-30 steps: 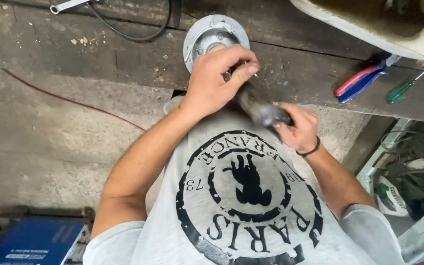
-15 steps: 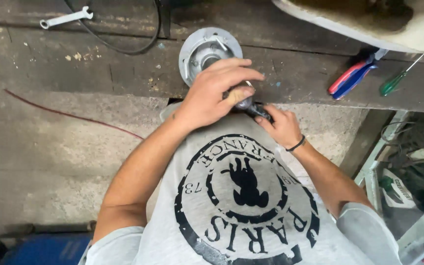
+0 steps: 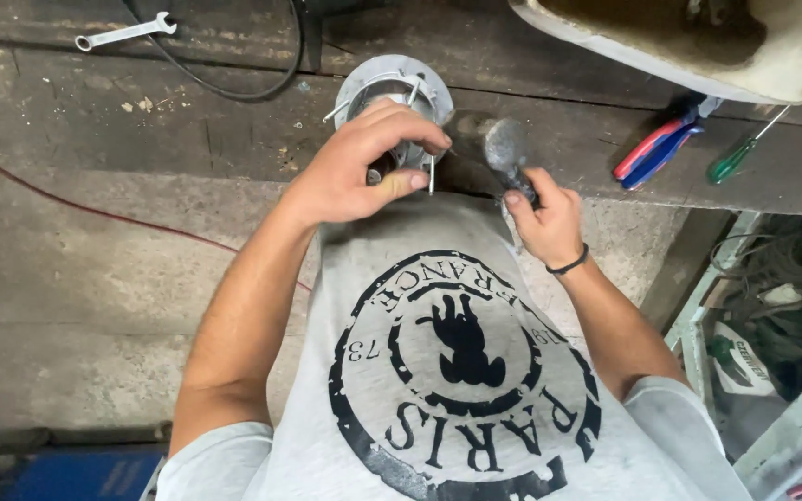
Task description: Disassembling an electric motor by using a hammer and punch to extract the shaft and internal components.
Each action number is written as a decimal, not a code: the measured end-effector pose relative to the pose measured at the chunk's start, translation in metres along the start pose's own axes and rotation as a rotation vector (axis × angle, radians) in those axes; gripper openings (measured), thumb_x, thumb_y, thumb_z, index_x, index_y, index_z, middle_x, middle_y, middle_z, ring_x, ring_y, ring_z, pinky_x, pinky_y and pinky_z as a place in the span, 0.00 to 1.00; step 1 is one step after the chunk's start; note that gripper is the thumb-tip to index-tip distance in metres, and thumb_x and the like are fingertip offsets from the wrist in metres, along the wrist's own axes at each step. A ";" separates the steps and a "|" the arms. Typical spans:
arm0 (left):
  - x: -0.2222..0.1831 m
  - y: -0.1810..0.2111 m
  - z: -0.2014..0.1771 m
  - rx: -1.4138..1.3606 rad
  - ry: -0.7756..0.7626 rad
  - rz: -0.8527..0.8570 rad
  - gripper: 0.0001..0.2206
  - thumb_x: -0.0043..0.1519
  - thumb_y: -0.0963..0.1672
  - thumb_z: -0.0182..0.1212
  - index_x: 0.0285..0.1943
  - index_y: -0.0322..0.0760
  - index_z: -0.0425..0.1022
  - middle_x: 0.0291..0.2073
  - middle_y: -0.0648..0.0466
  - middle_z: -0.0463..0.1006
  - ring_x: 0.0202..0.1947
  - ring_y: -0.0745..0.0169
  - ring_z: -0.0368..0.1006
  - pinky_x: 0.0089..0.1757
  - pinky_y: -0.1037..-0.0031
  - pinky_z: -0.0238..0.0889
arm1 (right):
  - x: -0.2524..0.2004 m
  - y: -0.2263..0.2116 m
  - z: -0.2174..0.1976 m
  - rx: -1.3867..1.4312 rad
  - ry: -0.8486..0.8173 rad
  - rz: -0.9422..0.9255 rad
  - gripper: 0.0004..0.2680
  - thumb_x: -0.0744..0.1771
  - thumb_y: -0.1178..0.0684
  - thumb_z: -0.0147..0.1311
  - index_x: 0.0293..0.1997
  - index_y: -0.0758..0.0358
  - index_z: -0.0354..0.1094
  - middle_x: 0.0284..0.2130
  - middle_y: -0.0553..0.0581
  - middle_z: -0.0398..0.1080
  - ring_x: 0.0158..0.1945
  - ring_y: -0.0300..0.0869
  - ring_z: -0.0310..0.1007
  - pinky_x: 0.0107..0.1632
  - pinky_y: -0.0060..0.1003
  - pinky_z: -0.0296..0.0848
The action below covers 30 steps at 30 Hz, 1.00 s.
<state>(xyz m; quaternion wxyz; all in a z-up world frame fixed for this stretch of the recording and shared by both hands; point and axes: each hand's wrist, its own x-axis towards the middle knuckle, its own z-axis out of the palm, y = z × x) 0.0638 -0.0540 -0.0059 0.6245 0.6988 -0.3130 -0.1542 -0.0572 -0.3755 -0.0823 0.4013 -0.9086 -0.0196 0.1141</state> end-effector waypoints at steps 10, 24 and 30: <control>0.005 0.020 0.024 0.036 0.353 -0.188 0.04 0.69 0.45 0.61 0.45 0.44 0.80 0.25 0.56 0.77 0.36 0.53 0.73 0.45 0.64 0.69 | 0.008 -0.014 0.005 -0.099 -0.087 0.043 0.09 0.70 0.43 0.57 0.46 0.56 0.70 0.19 0.65 0.69 0.30 0.63 0.75 0.32 0.51 0.70; 0.000 0.038 0.013 0.015 0.263 -0.351 0.05 0.71 0.44 0.55 0.53 0.46 0.73 0.36 0.54 0.80 0.45 0.50 0.73 0.50 0.58 0.67 | -0.015 0.026 0.013 -0.025 0.186 -0.279 0.17 0.67 0.38 0.59 0.33 0.64 0.68 0.16 0.64 0.63 0.26 0.62 0.74 0.27 0.45 0.68; 0.006 0.020 0.028 0.070 0.154 -0.265 0.11 0.69 0.46 0.57 0.58 0.43 0.71 0.35 0.48 0.80 0.45 0.41 0.74 0.49 0.51 0.68 | -0.013 0.018 0.016 -0.231 -0.138 -0.078 0.13 0.69 0.37 0.53 0.44 0.55 0.66 0.22 0.62 0.70 0.33 0.61 0.77 0.33 0.56 0.70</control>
